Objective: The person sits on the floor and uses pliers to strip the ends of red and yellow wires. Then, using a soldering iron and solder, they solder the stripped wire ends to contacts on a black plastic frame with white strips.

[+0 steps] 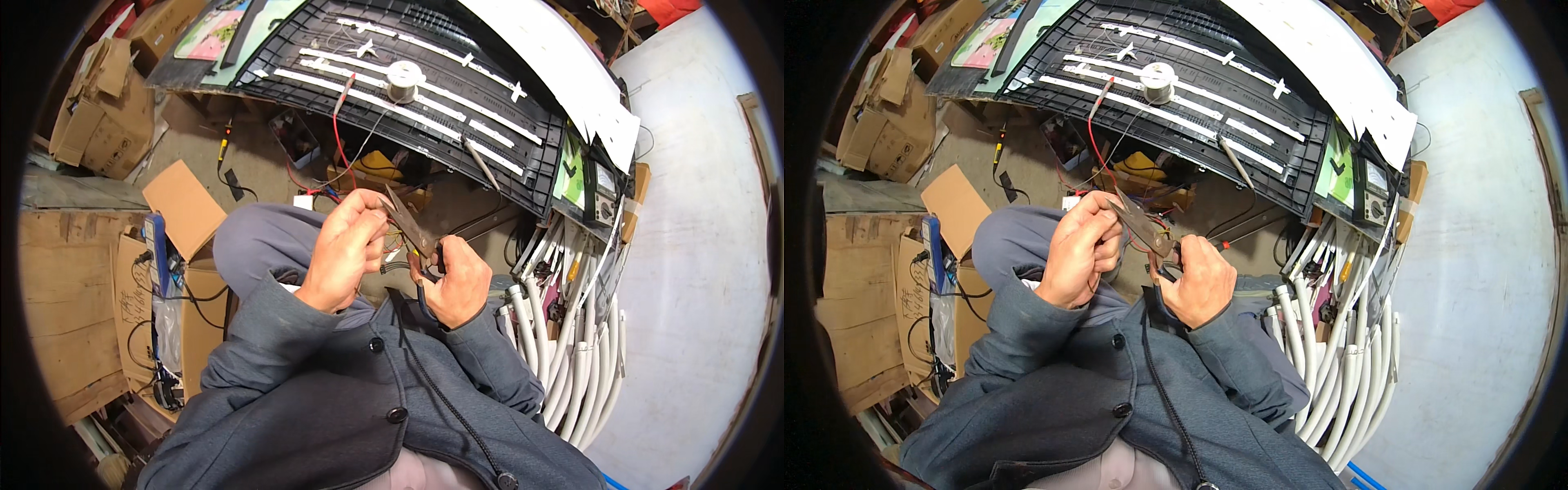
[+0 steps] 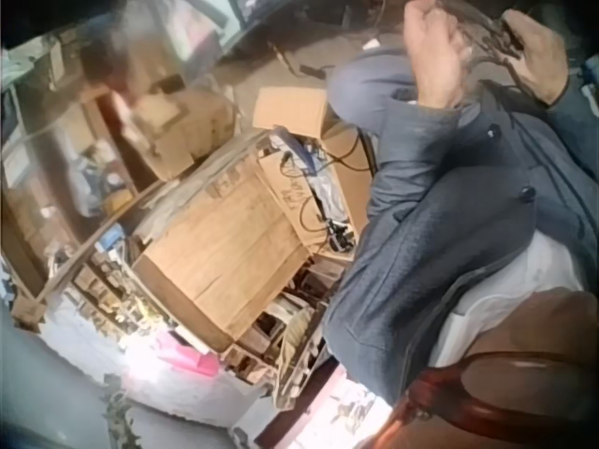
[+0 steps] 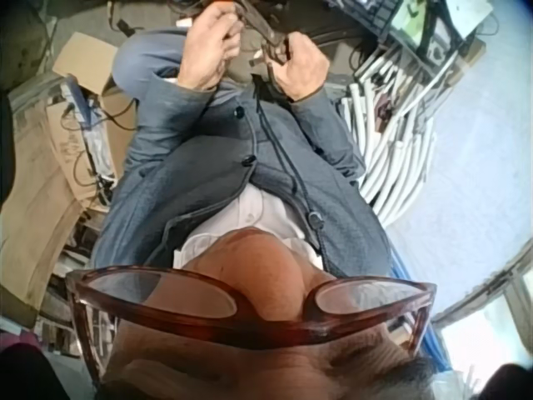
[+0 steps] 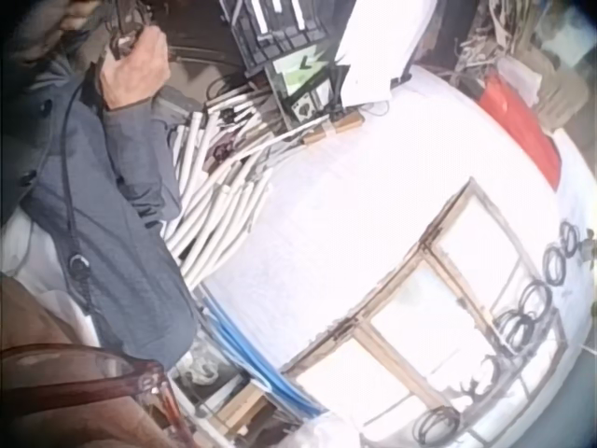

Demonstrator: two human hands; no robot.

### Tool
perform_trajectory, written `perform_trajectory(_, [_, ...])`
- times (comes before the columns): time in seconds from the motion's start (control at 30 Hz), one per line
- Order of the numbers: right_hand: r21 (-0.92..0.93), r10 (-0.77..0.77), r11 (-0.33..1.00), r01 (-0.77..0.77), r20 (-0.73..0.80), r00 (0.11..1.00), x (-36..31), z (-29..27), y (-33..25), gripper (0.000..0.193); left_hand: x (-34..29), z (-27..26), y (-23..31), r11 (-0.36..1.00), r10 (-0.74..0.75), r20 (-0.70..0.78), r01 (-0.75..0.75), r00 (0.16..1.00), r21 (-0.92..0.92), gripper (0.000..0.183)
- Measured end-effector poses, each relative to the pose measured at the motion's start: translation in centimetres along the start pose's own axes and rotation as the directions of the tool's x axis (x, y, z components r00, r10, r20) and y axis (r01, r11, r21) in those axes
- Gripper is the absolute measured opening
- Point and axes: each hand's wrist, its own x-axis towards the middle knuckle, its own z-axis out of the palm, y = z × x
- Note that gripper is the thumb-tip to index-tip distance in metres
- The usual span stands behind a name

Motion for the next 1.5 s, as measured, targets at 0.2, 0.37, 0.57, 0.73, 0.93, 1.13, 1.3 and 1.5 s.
perform_trajectory(0.2, [0.045, -0.014, 0.999, 0.013, 0.025, 1.0, -0.2, 0.4, 0.1, 0.037, -0.6, 0.5, -0.3, 0.937, 0.14, -0.028, -0.123, 0.99, 0.327, 0.011])
perform_trajectory(0.37, [0.129, -0.002, 0.991, -0.021, 0.172, 0.985, -0.7, 0.2, 0.5, 0.039, -1.0, 0.1, -0.5, 0.867, 0.206, 0.017, -0.191, 0.978, 0.46, 0.011])
perform_trajectory(0.57, [0.189, 0.024, 0.979, -0.077, 0.27, 0.963, -0.6, -0.1, 0.3, 0.039, -1.0, -0.4, -0.7, 0.893, 0.197, 0.066, -0.207, 0.978, 0.399, 0.011])
perform_trajectory(0.73, [0.206, 0.024, 0.976, -0.076, 0.247, 0.969, -0.8, 0.1, 0.4, 0.037, -1.1, -0.2, -0.5, 0.896, 0.182, 0.075, -0.197, 0.98, 0.398, 0.013])
perform_trajectory(0.93, [0.311, 0.016, 0.942, -0.121, 0.322, 0.947, -1.0, 0.0, 0.4, 0.035, -1.8, 0.8, 0.3, 0.813, 0.119, -0.003, -0.095, 0.993, 0.575, 0.018])
perform_trajectory(1.13, [0.431, 0.067, 0.857, -0.283, 0.45, 0.89, -2.1, 0.9, 0.4, 0.037, -1.8, -0.3, -1.7, 0.642, 0.26, 0.009, -0.18, 0.965, 0.745, 0.031])
perform_trajectory(1.3, [0.46, 0.071, 0.833, -0.307, 0.462, 0.884, -2.3, 1.2, 0.7, 0.038, -1.8, 0.0, -1.7, 0.681, 0.278, 0.027, -0.217, 0.96, 0.699, 0.037])
perform_trajectory(1.5, [0.449, 0.04, 0.839, -0.309, 0.515, 0.857, -2.6, 1.3, 1.0, 0.027, -1.8, -0.4, -1.9, 0.643, 0.302, 0.065, -0.253, 0.951, 0.723, 0.035])
